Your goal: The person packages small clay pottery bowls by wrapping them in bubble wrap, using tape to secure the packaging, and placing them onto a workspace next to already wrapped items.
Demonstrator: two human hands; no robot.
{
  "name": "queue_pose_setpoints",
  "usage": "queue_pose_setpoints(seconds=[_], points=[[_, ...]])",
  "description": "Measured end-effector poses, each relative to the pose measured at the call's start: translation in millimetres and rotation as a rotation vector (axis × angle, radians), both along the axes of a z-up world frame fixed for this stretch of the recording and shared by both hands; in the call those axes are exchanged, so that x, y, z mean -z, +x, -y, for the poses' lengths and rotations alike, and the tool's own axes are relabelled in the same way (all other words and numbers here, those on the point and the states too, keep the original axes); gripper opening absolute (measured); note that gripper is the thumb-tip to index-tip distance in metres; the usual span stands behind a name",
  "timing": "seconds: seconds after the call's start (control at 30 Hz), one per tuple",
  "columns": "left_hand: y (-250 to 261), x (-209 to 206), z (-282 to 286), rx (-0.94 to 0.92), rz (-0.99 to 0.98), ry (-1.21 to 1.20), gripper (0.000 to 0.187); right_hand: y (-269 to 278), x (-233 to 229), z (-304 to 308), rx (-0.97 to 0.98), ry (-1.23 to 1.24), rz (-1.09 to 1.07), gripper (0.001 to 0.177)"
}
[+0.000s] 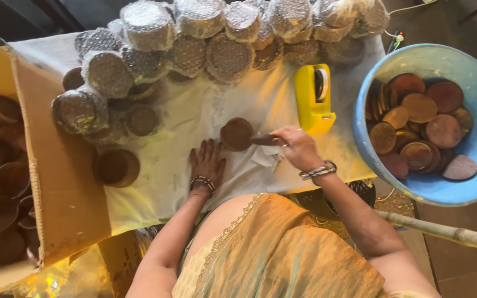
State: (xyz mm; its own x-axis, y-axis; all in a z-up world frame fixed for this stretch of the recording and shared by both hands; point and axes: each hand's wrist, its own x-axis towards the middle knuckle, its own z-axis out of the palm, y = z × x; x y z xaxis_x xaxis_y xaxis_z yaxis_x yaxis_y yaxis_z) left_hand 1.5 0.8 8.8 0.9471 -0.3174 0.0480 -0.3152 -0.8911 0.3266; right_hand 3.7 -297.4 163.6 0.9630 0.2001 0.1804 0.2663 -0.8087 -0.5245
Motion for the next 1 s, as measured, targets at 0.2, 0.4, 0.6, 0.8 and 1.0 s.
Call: queue_pose_setpoints(seconds=[0.2, 0.4, 0.6, 0.8, 1.0], points=[[0.8, -4.4, 0.3, 0.005, -0.036, 0.013, 0.062, 14.9, 21.3, -56.0, -0.102, -0.094, 0.162, 0.024], [-0.4, -6.1, 0.0, 0.004, -0.031, 0.028, 0.060, 6.7, 69.4, -42.1, -0.046, -0.145, 0.020, 0.018], [-1.6, -5.0, 0.4, 0.011, -0.003, 0.038, 0.060, 11.7, 60.1, -50.0, -0.058, -0.134, 0.027, 0.022], [-1.8, -7.7, 0.3, 0.002, -0.009, 0.020, 0.060, 33.6, 67.6, -85.7, -0.104, -0.187, -0.023, 0.035], [-0.5, 2.6, -1.5, 0.001, -0.001, 0.004, 0.062, 38.0, 82.6, -85.9, -0.178, -0.293, -0.158, 0.048]])
